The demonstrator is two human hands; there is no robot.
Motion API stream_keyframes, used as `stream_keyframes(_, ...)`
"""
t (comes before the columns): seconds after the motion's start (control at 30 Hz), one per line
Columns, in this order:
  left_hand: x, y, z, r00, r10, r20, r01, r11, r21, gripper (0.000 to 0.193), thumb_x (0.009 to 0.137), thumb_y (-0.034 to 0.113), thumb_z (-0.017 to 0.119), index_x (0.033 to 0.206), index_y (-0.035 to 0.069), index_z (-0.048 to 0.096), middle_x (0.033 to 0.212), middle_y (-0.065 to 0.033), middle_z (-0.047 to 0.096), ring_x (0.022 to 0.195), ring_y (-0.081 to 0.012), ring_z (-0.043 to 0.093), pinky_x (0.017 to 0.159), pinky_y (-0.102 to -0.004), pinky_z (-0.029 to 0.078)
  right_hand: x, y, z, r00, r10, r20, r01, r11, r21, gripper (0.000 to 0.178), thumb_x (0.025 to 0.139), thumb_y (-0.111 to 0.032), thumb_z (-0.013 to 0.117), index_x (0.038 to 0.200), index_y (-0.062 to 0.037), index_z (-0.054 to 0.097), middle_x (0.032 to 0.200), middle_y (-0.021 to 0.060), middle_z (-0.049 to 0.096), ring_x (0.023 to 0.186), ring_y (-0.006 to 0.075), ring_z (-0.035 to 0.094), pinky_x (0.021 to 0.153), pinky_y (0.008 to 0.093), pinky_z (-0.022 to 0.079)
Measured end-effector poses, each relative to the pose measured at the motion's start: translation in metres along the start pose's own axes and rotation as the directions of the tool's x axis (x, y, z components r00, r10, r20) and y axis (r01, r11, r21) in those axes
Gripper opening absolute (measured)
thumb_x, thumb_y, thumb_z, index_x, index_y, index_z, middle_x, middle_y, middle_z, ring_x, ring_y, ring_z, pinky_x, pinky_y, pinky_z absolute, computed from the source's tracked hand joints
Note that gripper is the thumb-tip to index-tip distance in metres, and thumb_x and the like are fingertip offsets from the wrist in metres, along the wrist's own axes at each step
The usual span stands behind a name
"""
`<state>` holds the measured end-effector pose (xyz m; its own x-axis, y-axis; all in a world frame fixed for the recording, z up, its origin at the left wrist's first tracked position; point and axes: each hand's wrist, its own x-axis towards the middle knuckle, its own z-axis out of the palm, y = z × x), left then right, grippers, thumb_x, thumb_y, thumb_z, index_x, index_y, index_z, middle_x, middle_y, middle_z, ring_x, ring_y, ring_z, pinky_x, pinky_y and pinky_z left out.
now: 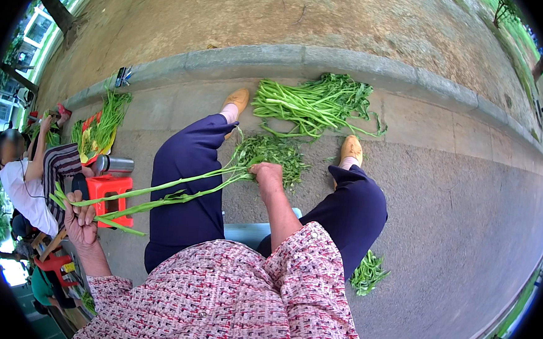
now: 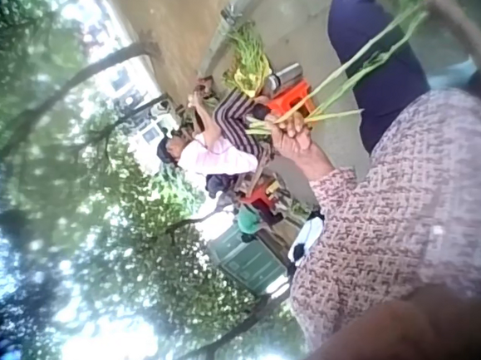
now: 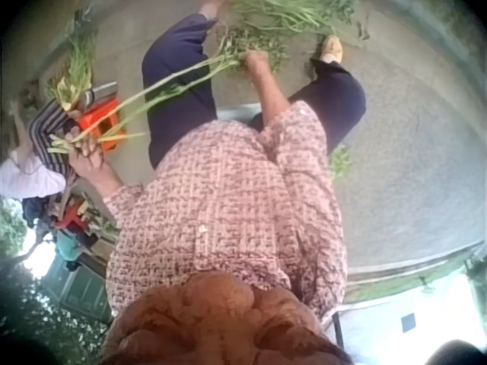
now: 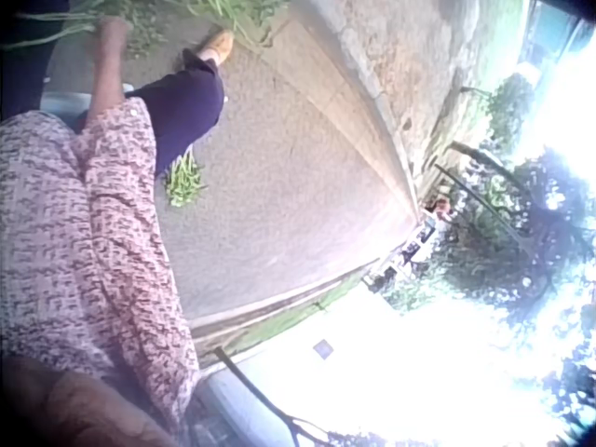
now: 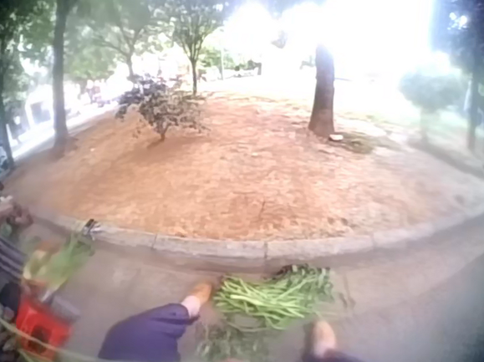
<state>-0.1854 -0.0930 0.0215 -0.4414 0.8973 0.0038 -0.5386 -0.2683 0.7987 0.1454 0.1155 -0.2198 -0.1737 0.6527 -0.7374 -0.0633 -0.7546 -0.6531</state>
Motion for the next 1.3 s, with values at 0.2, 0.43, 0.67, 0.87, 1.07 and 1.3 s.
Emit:
stream_keyframes(0.2,0.004,0.001,-0.004,1.0,0.011,-0.006,-0.011,0.999,-0.033,0.018,0.099,0.018,0.044,0.087,0.004,0.042,0.072,-0.002,0.038,0.047,-0.0091,0.039,0.044,-0.025,0.036,0.016,0.01,-0.012,0.984,0.13,-0.119,-0.111,0.981,0.16,0.007,0.076,-0.007,0.06,0.071,-0.0042,0.064,0.058,0.0,0.049,0.046,0.0099,0.041,0.037,0.0255,0.027)
stream_keyframes(0.43,-0.001,0.013,-0.009,0.999,0.03,-0.016,-0.031,0.997,-0.07,0.018,0.099,0.019,0.042,0.088,0.005,0.041,0.072,-0.0016,0.037,0.047,-0.0094,0.038,0.043,-0.0255,0.034,0.03,0.016,-0.032,0.99,0.142,-0.002,-0.125,0.879,0.459,0.015,0.09,-0.015,0.052,0.087,-0.0057,0.063,0.072,0.0026,0.062,0.056,0.0122,0.054,0.044,0.0254,0.038)
stream_keyframes(0.67,-0.001,0.012,-0.019,1.0,0.009,0.017,-0.007,0.994,-0.106,0.019,0.099,0.02,0.043,0.09,0.004,0.043,0.074,-0.0018,0.038,0.048,-0.01,0.038,0.045,-0.0265,0.034,0.025,0.013,-0.035,0.981,0.166,0.1,-0.194,0.842,0.504,0.019,0.093,-0.016,0.045,0.103,-0.0058,0.058,0.089,0.0078,0.067,0.065,0.0143,0.06,0.05,0.0269,0.042)
stream_keyframes(0.87,-0.003,0.012,-0.011,0.999,0.02,-0.033,-0.024,0.995,-0.099,0.019,0.099,0.02,0.043,0.09,0.004,0.043,0.073,-0.0017,0.038,0.048,-0.01,0.038,0.046,-0.0267,0.034,0.039,0.042,-0.039,0.989,0.134,-0.061,-0.141,0.978,-0.15,0.023,0.091,-0.013,0.045,0.11,-0.0052,0.054,0.097,0.0114,0.065,0.072,0.0184,0.061,0.055,0.0334,0.044)
stream_keyframes(1.07,-0.007,0.017,-0.017,0.999,0.032,-0.023,-0.034,0.995,-0.099,0.018,0.099,0.02,0.043,0.091,0.004,0.043,0.074,-0.0016,0.039,0.048,-0.0098,0.037,0.047,-0.0268,0.034,0.048,0.094,-0.04,0.992,-0.005,0.123,0.108,0.512,-0.852,0.05,0.088,-0.011,0.042,0.137,-0.0046,0.036,0.131,0.022,0.048,0.119,0.0328,0.048,0.1,0.039,0.037)
stream_keyframes(1.3,0.002,0.011,-0.013,1.0,0.018,-0.025,-0.02,0.994,-0.103,0.018,0.099,0.021,0.044,0.092,0.004,0.043,0.074,-0.0014,0.039,0.048,-0.0096,0.037,0.047,-0.0269,0.035,0.083,0.128,-0.055,0.956,-0.099,0.277,0.268,0.68,-0.682,0.04,0.083,-0.013,0.049,0.121,-0.0038,0.049,0.118,0.0191,0.053,0.11,0.0301,0.052,0.094,0.0356,0.041)
